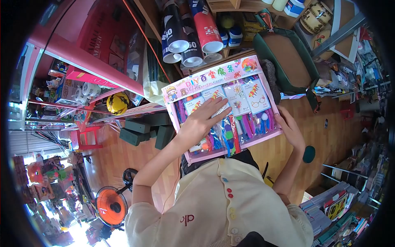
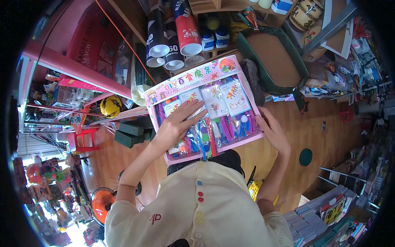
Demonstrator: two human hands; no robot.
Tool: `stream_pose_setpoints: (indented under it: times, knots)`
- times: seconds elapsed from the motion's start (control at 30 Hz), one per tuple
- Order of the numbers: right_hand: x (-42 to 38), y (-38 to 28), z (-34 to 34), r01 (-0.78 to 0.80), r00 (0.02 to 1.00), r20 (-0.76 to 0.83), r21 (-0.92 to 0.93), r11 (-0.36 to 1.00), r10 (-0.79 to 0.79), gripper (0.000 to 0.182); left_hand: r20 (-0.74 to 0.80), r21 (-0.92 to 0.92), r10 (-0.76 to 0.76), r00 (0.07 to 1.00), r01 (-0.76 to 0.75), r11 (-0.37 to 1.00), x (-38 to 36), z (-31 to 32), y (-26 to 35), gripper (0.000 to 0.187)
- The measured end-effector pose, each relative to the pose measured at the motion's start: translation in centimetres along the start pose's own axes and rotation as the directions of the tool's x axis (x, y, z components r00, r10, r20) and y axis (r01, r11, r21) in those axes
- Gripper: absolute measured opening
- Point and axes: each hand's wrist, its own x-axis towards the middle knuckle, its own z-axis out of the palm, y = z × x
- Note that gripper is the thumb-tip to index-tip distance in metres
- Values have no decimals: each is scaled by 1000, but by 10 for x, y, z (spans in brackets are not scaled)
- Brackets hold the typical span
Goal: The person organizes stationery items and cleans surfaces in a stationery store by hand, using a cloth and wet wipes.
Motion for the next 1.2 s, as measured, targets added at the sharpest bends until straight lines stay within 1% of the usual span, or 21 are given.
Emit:
stream_pose_setpoints:
  times: [0.03,0.17,0.23,0.3,0.4,0.43,0.47,0.53,0.6,0.67,0.73,0.77,0.8,0.83,0.87,0.93,0.97,1.03,1.1,1.17,1.2]
  knots:
    - [0,-1,0,7,1000,2,-8,1000,-7,37,-7,22,13,1000,-12,1000,0,0,0,73]
    - [1,2,-1,3,1000,16,-23,1000,-3,39,-39,53,67,997,-65,996,-3,-4,1,68]
    - [2,4,0,11,1000,9,-17,1000,-11,39,-187,-31,95,978,-102,994,-5,-12,9,62]
    - [2,6,0,19,1000,2,-11,1000,-19,39,-243,15,151,958,-152,988,-8,-24,19,58]
    - [2,6,0,7,1000,12,8,1000,-7,39,-465,108,181,866,-148,983,-13,-40,29,47]
    - [1,3,0,10,1000,9,0,1000,-10,39,-516,142,141,845,-77,987,-15,-44,31,44]
    - [1,2,0,14,1000,7,-7,1000,-14,39,-593,64,134,794,-120,991,-14,-43,25,45]
    - [2,5,0,20,1000,11,0,1000,-20,39,-650,-137,71,757,-209,968,-18,-46,10,46]
    - [2,6,0,25,1000,13,8,1000,-25,40,-603,-397,-103,791,-186,899,-21,-55,13,52]
    - [1,4,0,10,1000,11,-2,1000,-10,40,-484,-658,-361,797,-59,751,-21,-66,27,67]
    - [1,6,0,12,1000,5,-16,1000,-12,40,-386,-772,-479,788,8,635,-29,-64,29,73]
    - [1,7,0,14,1000,3,-31,999,-14,40,-340,-915,-624,704,-95,392,-33,-58,28,71]
    - [0,7,1,14,1000,1,-30,999,-14,40,-242,-966,-744,623,-225,126,-34,-55,28,69]
    - [0,7,1,24,1000,-11,-32,999,-24,40,-242,-966,-743,624,-224,126,-33,-55,28,69]
    - [0,7,2,34,999,-23,-35,999,-35,40,-27,-998,-727,686,-57,-16,-31,-57,29,70]
    - [0,6,2,34,999,-26,-42,999,-35,40,139,-957,-673,726,274,98,-30,-49,28,62]
    - [0,5,2,32,999,-26,-49,998,-33,40,94,-850,-654,751,402,339,-29,-39,27,57]
    - [-1,2,2,17,1000,-17,-40,999,-18,40,162,-865,-666,728,430,259,-19,-40,48,61]
    - [-1,1,2,4,1000,-5,-34,999,-4,40,110,-880,-681,724,390,272,-19,-19,53,65]
    - [-1,3,3,32,999,-14,-43,999,-33,40,113,-919,-675,729,335,209,-21,-8,58,68]
    - [-1,2,2,32,999,-12,-43,999,-33,40,98,-922,-660,745,318,222,-24,0,58,58]
